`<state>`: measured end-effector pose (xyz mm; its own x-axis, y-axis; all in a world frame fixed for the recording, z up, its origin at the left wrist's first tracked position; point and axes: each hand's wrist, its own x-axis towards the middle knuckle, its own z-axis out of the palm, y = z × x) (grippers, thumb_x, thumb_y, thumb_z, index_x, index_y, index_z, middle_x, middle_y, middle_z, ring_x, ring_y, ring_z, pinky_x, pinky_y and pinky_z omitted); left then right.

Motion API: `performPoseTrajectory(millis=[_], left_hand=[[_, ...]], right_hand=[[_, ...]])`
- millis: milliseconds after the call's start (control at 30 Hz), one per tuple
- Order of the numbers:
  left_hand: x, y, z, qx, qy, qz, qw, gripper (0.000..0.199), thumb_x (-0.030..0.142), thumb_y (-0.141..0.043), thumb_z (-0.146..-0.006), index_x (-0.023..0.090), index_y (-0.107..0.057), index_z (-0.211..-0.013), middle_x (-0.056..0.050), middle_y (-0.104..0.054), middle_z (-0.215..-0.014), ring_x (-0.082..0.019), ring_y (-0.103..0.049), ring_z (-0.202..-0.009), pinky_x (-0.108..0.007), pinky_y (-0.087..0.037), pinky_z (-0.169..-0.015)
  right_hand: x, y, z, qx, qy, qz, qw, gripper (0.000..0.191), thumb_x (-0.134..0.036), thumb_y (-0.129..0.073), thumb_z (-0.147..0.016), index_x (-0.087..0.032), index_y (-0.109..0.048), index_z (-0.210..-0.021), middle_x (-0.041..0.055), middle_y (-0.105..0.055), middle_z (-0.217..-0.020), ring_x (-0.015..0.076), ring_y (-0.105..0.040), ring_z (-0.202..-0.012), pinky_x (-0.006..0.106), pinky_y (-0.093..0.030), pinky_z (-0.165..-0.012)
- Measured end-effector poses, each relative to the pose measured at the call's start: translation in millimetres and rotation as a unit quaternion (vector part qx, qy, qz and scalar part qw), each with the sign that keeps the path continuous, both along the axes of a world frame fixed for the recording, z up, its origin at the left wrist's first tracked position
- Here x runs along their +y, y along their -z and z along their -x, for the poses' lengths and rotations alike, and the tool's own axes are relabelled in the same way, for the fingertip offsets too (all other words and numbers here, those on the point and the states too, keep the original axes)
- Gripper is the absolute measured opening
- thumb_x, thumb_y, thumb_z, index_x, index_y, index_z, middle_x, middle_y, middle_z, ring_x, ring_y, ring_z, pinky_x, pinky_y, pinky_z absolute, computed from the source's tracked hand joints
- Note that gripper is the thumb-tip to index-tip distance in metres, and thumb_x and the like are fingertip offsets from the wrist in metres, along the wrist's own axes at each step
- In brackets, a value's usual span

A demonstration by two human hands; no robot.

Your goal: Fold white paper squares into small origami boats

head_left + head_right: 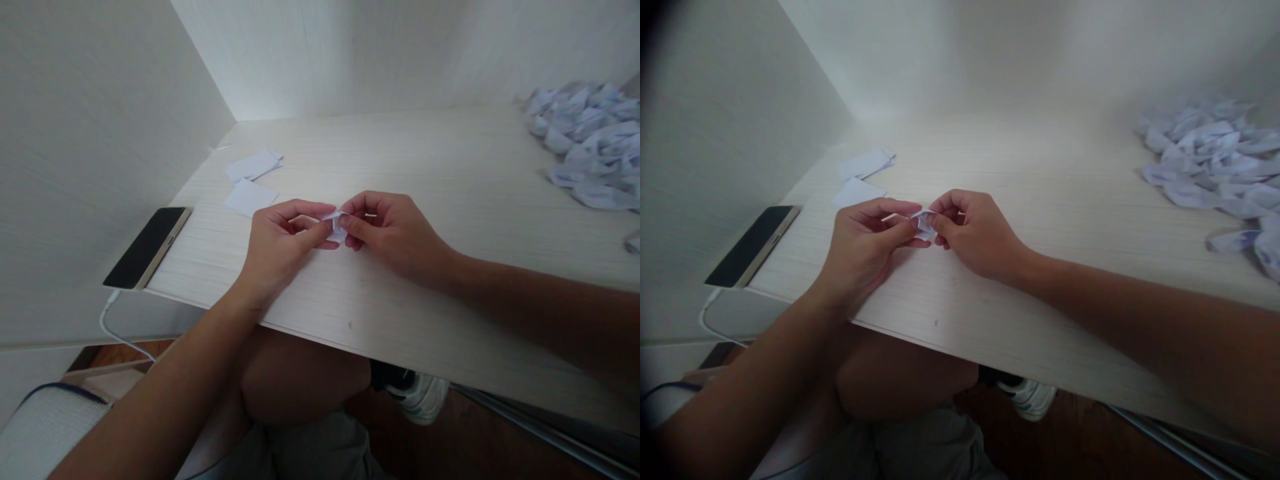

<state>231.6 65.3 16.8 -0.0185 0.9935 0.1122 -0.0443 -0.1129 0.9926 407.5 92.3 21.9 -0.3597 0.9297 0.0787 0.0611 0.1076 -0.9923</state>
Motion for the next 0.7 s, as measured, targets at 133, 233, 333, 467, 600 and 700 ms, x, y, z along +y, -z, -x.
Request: performPoseTrajectory(millis=[133, 233, 333, 467, 600, 700], left_hand=[[2, 0.2, 1, -0.042, 0.012, 0.011, 0.999, 0.017, 0.023, -0.092, -0.071, 0.021, -0.082, -0.085, -0.002, -0.079, -0.080, -0.016, -0.077, -0.068, -0.028, -0.068, -0.065], [2, 0.1, -1, -0.043, 0.006, 0.011, 0.999, 0.016, 0.022, -0.092, -0.071, 0.021, -0.082, -0.084, -0.002, -0.079, -0.079, -0.016, -0.077, -0.067, -0.028, -0.069, -0.065], [-1, 0.6, -4, -0.017, -0.015, 0.000, 1.000, 0.018, 0.024, -0.093, -0.071, 0.020, -0.082, -0.084, -0.002, -0.078, -0.075, -0.016, -0.076, -0.065, -0.029, -0.069, -0.066], [-5, 2.6, -13, 0.033, -0.053, -0.033, 0.998, 0.021, 0.028, -0.094, -0.070, 0.020, -0.081, -0.085, 0.000, -0.076, -0.070, -0.016, -0.074, -0.063, -0.028, -0.068, -0.064], [-8, 4.7, -24, 0.043, -0.087, -0.057, 0.994, 0.021, 0.031, -0.093, -0.073, 0.020, -0.080, -0.085, -0.002, -0.078, -0.077, -0.016, -0.074, -0.068, -0.028, -0.068, -0.066], [-9, 5.3, -30, 0.019, -0.106, -0.078, 0.991, 0.026, 0.037, -0.093, -0.075, 0.020, -0.078, -0.088, -0.001, -0.077, -0.078, -0.016, -0.074, -0.071, -0.028, -0.068, -0.069]], right_hand=[[1, -2.8, 0, 0.002, 0.000, 0.019, 1.000, 0.013, -0.013, -0.070, -0.093, -0.017, -0.069, -0.080, -0.0025, -0.063, -0.060, 0.0096, -0.056, -0.056, 0.026, -0.043, -0.056], [-1, -5.1, 0, 0.001, -0.003, 0.022, 1.000, 0.016, -0.015, -0.069, -0.094, -0.017, -0.068, -0.078, -0.0027, -0.062, -0.058, 0.0092, -0.054, -0.054, 0.026, -0.042, -0.055], [-1, -4.7, 1, -0.018, 0.004, 0.023, 1.000, 0.016, -0.015, -0.068, -0.093, -0.018, -0.068, -0.078, -0.0025, -0.061, -0.057, 0.0103, -0.054, -0.053, 0.027, -0.041, -0.053], [0, 0.0, -1, -0.070, 0.029, -0.045, 0.996, 0.013, -0.021, -0.071, -0.091, -0.019, -0.067, -0.079, 0.0002, -0.064, -0.063, 0.0140, -0.057, -0.059, 0.030, -0.041, -0.055], [-4, 0.3, -4, -0.164, 0.074, -0.178, 0.968, 0.011, -0.022, -0.066, -0.092, -0.019, -0.066, -0.081, 0.0041, -0.069, -0.075, 0.0177, -0.059, -0.070, 0.034, -0.042, -0.065], [-10, -4.6, -5, -0.221, 0.106, -0.275, 0.930, 0.010, -0.019, -0.062, -0.094, -0.019, -0.064, -0.084, 0.0063, -0.069, -0.083, 0.0189, -0.058, -0.074, 0.036, -0.042, -0.071]])
